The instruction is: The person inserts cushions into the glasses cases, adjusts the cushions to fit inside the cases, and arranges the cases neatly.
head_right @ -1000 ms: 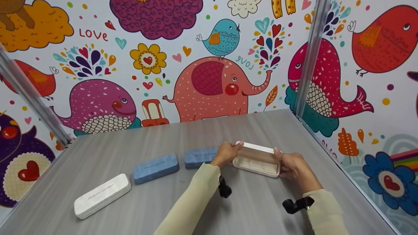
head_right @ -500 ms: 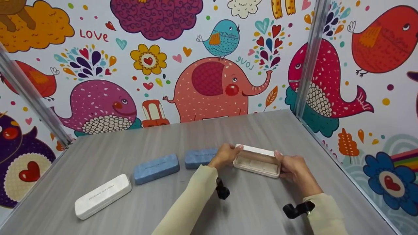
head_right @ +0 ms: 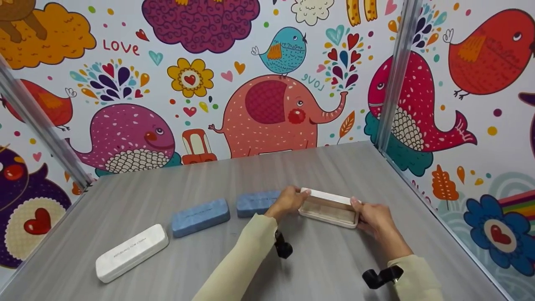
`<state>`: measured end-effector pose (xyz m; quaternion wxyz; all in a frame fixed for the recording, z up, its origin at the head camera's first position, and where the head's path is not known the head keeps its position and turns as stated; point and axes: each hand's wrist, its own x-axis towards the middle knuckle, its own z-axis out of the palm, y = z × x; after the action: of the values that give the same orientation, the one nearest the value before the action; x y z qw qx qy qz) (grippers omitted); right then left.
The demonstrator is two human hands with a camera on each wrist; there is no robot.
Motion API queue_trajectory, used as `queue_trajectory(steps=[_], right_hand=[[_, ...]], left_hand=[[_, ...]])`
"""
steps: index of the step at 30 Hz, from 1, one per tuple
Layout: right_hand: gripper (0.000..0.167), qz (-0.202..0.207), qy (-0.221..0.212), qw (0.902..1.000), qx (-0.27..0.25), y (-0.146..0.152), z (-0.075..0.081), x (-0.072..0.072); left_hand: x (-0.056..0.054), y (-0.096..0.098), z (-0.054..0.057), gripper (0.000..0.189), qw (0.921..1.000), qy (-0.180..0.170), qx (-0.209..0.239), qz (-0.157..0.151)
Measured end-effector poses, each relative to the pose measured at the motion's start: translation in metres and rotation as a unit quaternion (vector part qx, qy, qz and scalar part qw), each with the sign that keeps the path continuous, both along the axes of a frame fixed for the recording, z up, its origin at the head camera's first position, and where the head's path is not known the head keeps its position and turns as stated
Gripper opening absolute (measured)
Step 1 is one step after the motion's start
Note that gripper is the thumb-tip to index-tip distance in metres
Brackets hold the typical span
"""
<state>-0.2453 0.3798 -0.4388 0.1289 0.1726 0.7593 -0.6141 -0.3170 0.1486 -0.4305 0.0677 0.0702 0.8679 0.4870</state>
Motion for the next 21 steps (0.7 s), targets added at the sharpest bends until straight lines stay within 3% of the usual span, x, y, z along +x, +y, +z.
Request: queue_trajectory(steps=[4, 11, 21], right_hand=[[0.098, -0.006, 0.0, 1.0, 0.001, -0.0006, -0.0007, 0.0013], [0.098, -0.023, 0.002, 0.9996, 0.014, -0.0065, -0.0032, 0.0039], [0.088, -0.037, 0.026, 0.9982, 0.039, -0.0076, -0.008, 0.0065]], left_hand=[[0.0001, -0.0007, -0.0013, 0.027, 0.9999, -0.004, 0.009, -0.004], [-0.0011, -0.0009, -0.0016, 0.031, 0.9997, 0.003, -0.019, -0.015], [-0.0049, -0.0063, -0.0082, 0.04, 0.9978, 0.037, -0.035, -0.041]])
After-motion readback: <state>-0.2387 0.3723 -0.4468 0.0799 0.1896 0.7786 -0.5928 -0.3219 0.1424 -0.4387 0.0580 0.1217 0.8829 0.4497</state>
